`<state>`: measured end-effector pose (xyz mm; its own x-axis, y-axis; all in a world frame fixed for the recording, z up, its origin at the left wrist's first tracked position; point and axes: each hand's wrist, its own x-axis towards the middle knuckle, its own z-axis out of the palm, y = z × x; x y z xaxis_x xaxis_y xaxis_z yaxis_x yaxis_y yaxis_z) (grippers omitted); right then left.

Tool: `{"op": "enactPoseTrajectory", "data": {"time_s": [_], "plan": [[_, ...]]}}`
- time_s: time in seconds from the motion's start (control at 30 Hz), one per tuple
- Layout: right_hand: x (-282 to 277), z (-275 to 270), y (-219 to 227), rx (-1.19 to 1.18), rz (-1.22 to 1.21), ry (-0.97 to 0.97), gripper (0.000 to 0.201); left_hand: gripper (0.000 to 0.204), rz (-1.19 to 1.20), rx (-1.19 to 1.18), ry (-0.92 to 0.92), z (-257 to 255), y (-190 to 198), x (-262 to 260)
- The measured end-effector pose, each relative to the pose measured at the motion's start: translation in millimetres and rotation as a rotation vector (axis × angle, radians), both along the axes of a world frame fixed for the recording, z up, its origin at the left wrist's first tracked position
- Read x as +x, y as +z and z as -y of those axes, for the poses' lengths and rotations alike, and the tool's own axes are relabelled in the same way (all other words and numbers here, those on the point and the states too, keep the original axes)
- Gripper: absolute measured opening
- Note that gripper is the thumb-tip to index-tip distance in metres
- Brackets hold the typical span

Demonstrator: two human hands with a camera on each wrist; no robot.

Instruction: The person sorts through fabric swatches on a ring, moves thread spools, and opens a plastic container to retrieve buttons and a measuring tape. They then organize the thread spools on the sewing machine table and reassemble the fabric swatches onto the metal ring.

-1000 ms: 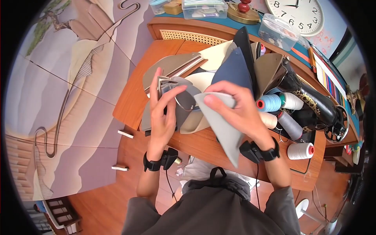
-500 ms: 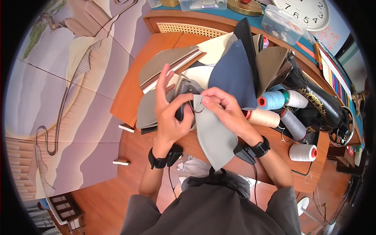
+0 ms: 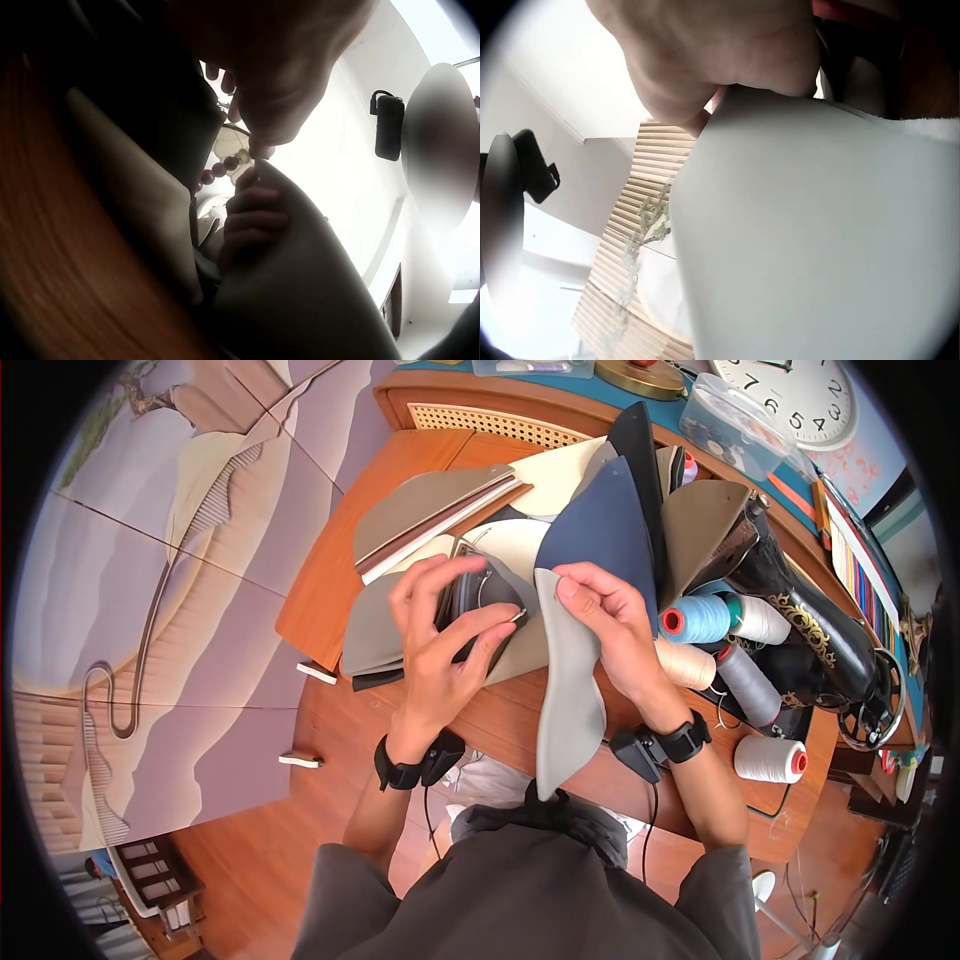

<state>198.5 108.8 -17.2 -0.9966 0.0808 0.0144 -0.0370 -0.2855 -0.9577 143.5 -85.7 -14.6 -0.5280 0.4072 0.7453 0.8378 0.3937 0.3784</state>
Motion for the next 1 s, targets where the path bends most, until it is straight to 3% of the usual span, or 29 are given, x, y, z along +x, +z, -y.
{"op": "enactPoseTrajectory", "data": {"time_s": [0.07,0.37,1.0], "plan": [[0,1,6,-0.085,-0.005,0.123,0.024,0.017,0.015,0.023,-0.030,-1,-2,-2],[3,13,2,-0.121,0.072,0.221,0.026,0.019,0.050,0.117,-0.133,4,-8,-3],[9,34,-2,-0.256,0.088,0.192,0.020,0.021,0.081,0.194,-0.163,6,-12,2]]}}
